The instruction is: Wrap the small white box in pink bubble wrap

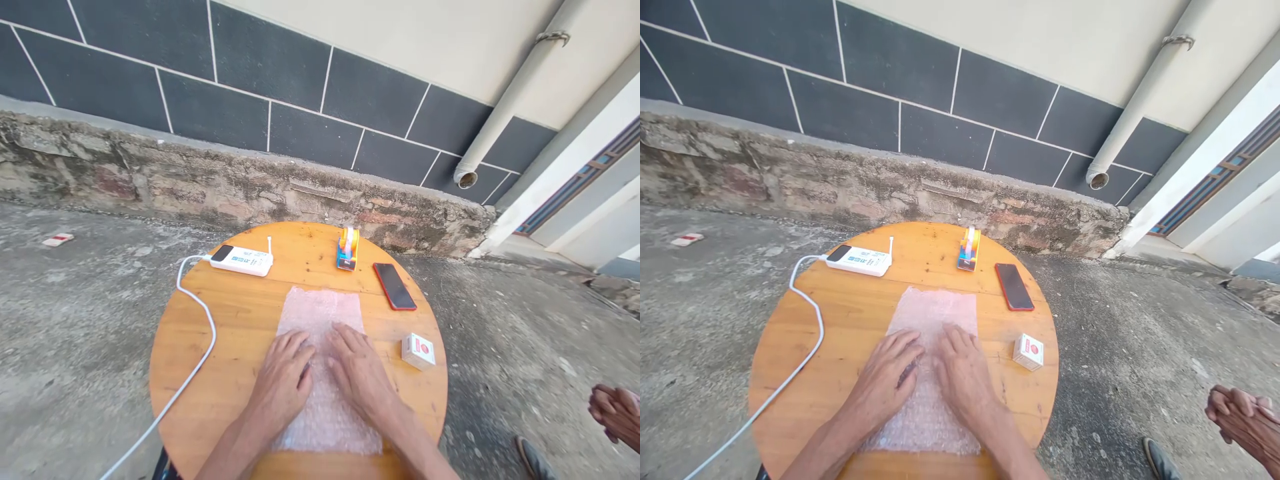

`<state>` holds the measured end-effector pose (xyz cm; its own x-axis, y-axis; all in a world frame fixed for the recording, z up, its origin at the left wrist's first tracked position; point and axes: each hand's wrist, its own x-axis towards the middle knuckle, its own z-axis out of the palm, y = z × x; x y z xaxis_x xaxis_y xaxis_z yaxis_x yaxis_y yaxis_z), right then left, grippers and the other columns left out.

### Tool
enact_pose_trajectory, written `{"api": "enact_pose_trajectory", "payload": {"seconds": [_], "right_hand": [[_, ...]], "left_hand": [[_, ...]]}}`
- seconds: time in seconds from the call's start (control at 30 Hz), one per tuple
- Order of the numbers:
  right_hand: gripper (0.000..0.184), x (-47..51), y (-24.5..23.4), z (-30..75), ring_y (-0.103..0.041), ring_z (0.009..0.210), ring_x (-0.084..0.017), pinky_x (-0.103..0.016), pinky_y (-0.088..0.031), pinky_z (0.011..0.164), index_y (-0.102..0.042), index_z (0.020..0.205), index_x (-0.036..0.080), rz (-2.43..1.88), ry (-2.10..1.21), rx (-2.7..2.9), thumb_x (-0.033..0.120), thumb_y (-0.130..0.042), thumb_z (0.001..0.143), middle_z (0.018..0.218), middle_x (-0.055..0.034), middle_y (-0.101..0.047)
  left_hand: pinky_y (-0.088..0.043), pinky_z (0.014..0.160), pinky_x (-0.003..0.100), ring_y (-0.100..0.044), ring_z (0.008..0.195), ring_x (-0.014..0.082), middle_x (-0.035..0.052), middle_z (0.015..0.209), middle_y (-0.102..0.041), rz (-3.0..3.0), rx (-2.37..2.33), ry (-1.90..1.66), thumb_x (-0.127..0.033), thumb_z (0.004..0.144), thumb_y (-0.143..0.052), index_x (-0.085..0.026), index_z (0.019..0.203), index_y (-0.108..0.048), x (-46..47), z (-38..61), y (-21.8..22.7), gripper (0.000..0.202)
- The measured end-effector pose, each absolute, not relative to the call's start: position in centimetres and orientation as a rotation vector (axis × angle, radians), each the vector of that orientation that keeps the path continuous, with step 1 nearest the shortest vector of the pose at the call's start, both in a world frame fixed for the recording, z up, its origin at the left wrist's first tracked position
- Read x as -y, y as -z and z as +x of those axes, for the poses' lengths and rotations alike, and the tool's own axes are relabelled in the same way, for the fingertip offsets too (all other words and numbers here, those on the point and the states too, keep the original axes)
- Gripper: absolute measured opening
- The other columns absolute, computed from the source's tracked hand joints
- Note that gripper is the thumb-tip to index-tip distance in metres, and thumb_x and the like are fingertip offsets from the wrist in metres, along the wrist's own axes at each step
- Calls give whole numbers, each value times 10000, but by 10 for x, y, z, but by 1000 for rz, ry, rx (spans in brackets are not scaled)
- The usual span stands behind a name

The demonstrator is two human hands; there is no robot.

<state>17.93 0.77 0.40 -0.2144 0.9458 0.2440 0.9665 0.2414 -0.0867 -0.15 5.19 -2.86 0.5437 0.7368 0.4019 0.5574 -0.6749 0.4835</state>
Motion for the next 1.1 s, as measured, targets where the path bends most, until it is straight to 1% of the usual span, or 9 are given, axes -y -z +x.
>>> {"api": "enact_pose_trajectory", "payload": {"seconds": [0.1,0.17,0.3,0.33,0.5,0.53,0.7,0.9,1.1], "right_hand": [[357,-30,-2,172,-471,1233,-226,-393,-391,987,-537,1251,242,-1720,98,2343,225,-504,897,1349,-54,-535],[344,-44,-2,184,-484,1222,-223,-391,-391,989,-549,1241,236,-1755,121,2324,263,-517,900,1330,-54,-554],[329,-53,-4,213,-508,1185,-293,-476,-412,930,-566,1211,149,-1902,216,2173,244,-434,925,1296,-165,-557],[329,-52,-4,214,-510,1180,-298,-480,-415,922,-567,1204,143,-1923,230,2146,242,-420,927,1299,-176,-551],[348,-45,1,195,-479,1227,-222,-383,-388,993,-542,1245,213,-1755,157,2291,244,-491,902,1340,-82,-538],[351,-45,2,195,-480,1229,-218,-381,-383,998,-539,1250,215,-1753,151,2288,239,-489,904,1334,-78,-546],[319,-46,1,215,-522,1172,-269,-445,-411,934,-558,1200,153,-1930,211,2106,204,-381,939,1269,-145,-578],[321,-45,0,207,-500,1197,-238,-397,-404,961,-545,1224,181,-1898,190,2152,222,-428,928,1303,-103,-562],[362,-50,9,196,-470,1234,-254,-419,-374,997,-525,1272,126,-1908,194,2129,200,-427,932,1336,-132,-539]], "left_hand": [[-427,981,482,-476,1165,282,92,1227,-569,2485,-1071,-851,-64,753,-474,-209,1029,-615,-52,-1,29,342],[-425,980,485,-476,1160,281,90,1219,-571,2485,-1075,-850,-60,751,-473,-208,1014,-617,-52,-1,29,334],[-433,966,489,-487,1140,279,85,1197,-582,2476,-1077,-886,-48,741,-473,-220,997,-621,-51,-1,29,342],[-437,961,486,-492,1134,277,84,1194,-584,2471,-1075,-901,-48,739,-475,-223,999,-621,-51,-1,28,346],[-430,971,485,-485,1148,278,88,1210,-576,2470,-1079,-901,-48,732,-482,-221,999,-623,-52,-2,29,348],[-429,974,486,-483,1150,278,88,1214,-574,2472,-1079,-888,-49,734,-483,-219,1001,-622,-52,-2,29,346],[-425,983,480,-480,1154,276,83,1211,-576,2475,-1079,-865,-44,744,-470,-213,993,-622,-52,-2,29,336],[-421,984,478,-486,1161,280,79,1216,-580,2469,-1093,-867,-53,736,-481,-222,998,-628,-53,-1,32,344],[-417,995,469,-485,1178,276,85,1256,-565,2445,-1069,-762,-80,722,-519,-225,1043,-629,-51,-6,22,369]]}}
